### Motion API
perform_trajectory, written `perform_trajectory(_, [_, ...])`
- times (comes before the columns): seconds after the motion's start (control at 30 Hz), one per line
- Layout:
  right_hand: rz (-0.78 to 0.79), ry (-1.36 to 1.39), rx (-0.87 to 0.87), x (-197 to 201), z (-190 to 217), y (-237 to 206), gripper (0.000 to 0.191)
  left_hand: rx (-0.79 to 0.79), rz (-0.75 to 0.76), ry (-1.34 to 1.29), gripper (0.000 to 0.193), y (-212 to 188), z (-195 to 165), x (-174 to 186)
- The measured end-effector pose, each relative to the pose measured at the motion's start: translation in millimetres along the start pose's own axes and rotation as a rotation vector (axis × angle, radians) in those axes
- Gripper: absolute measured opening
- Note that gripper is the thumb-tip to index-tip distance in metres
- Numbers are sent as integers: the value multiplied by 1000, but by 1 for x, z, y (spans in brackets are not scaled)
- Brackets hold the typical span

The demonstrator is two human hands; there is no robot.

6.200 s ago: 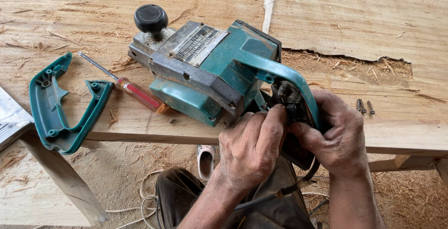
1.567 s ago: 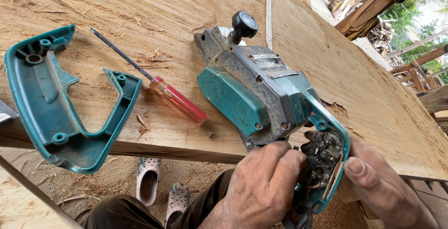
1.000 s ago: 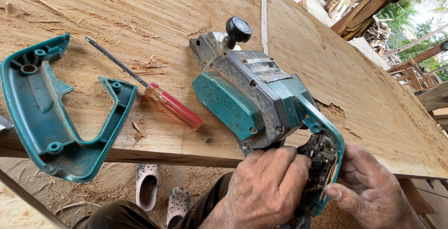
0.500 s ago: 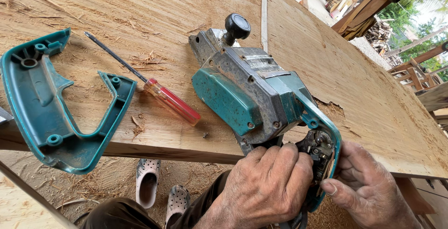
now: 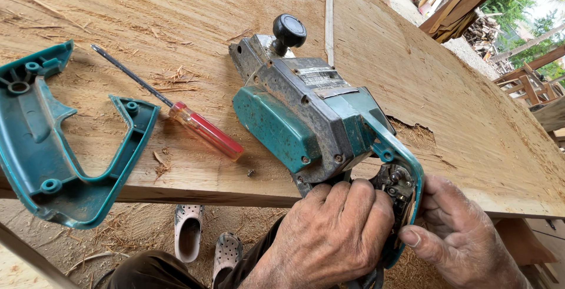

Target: The person sits on the floor and repairs an electric planer by hand. They connect wires inside the handle, insert screws, and tighten them to secure the internal components.

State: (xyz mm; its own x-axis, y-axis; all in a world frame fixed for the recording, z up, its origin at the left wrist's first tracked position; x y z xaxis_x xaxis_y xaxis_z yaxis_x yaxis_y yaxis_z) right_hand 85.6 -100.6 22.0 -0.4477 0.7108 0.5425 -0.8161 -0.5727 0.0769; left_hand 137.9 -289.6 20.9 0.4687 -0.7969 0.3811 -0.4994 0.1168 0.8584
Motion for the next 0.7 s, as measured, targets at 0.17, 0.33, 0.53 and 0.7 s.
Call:
perform_trajectory(0.17, [-65,8,-49,1,-4,3,75,-13,-13,13,32,1,-1,2])
perform_trajectory(0.33, [-24,16,-56,-1,-4,2,73,-18,-4,11,32,2,-3,3])
perform_trajectory(0.53, [-151,-326,44,-2,13,2,59,-16,30,20,32,6,-6,4])
perform_trajectory(0.7, [-302,-419,-13,-4,18,3,47,-19,43,3,27,10,-9,4])
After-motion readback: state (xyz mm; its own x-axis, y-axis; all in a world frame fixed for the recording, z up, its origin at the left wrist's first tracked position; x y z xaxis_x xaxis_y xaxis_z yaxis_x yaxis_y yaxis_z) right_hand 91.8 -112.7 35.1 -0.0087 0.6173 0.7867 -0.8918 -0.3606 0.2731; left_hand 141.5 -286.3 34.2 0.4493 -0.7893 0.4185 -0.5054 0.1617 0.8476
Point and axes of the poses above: each hand's wrist, its own y-axis towards the middle knuckle, its own x-axis out of the back of the hand, z = x × y, the point moved 9 cm from there along y, towards the middle knuckle, and after that the axes turned 5 degrees about x, right-handed, at the moved point
